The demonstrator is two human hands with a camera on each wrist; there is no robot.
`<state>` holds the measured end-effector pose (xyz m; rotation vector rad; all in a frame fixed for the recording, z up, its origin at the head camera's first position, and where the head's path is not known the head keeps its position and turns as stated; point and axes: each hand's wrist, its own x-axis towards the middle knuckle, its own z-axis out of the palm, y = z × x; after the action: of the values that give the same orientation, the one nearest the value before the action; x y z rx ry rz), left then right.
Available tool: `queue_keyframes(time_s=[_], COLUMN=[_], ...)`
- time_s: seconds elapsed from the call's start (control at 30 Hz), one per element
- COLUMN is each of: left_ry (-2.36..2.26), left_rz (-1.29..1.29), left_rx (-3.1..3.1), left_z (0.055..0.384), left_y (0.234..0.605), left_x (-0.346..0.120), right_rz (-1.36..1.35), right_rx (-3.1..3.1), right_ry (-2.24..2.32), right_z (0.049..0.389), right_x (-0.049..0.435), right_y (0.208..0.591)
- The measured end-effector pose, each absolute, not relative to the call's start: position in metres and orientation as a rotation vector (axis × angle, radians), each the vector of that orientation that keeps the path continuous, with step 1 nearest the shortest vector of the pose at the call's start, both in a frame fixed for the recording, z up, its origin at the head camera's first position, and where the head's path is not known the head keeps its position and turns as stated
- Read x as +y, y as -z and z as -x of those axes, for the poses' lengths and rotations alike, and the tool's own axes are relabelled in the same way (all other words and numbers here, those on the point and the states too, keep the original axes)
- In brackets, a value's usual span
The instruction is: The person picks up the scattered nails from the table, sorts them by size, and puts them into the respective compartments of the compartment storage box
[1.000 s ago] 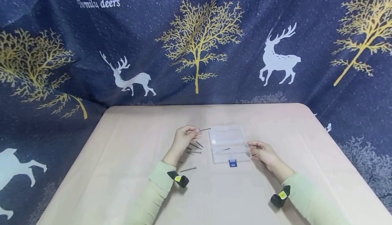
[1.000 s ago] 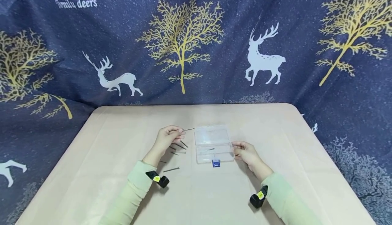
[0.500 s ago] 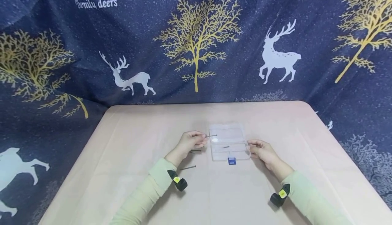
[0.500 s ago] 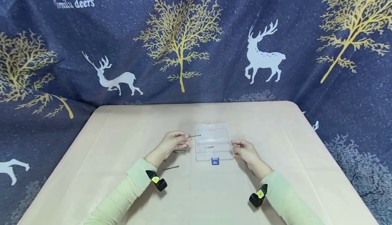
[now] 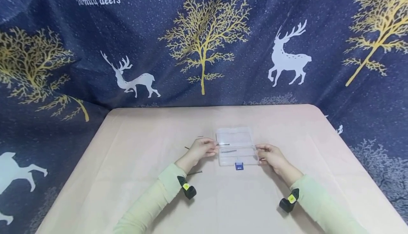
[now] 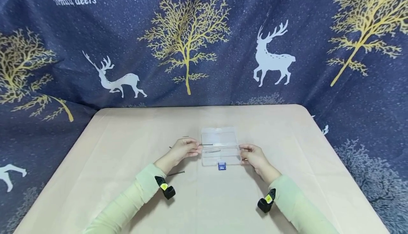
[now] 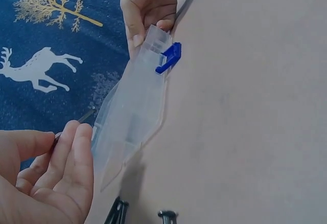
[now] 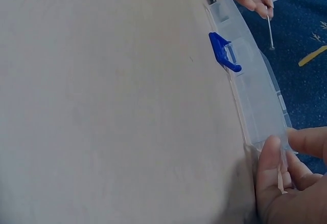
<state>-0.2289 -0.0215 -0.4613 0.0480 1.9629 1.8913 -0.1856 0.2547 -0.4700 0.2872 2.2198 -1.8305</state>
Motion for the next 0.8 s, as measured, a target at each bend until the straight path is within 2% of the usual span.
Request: queue_keyframes(time_s=[0.8], left_ry=[-1.795], left_rz=[-0.104], left_rx=[1.955], left_z=[0.232], left_y=[0.459], left_x=[0.007], right_rz=[-0.295], right_rx=[2.268], right_ry=[1.810], right_z=[0.185], right_x=[0.247], right_y=[0.469])
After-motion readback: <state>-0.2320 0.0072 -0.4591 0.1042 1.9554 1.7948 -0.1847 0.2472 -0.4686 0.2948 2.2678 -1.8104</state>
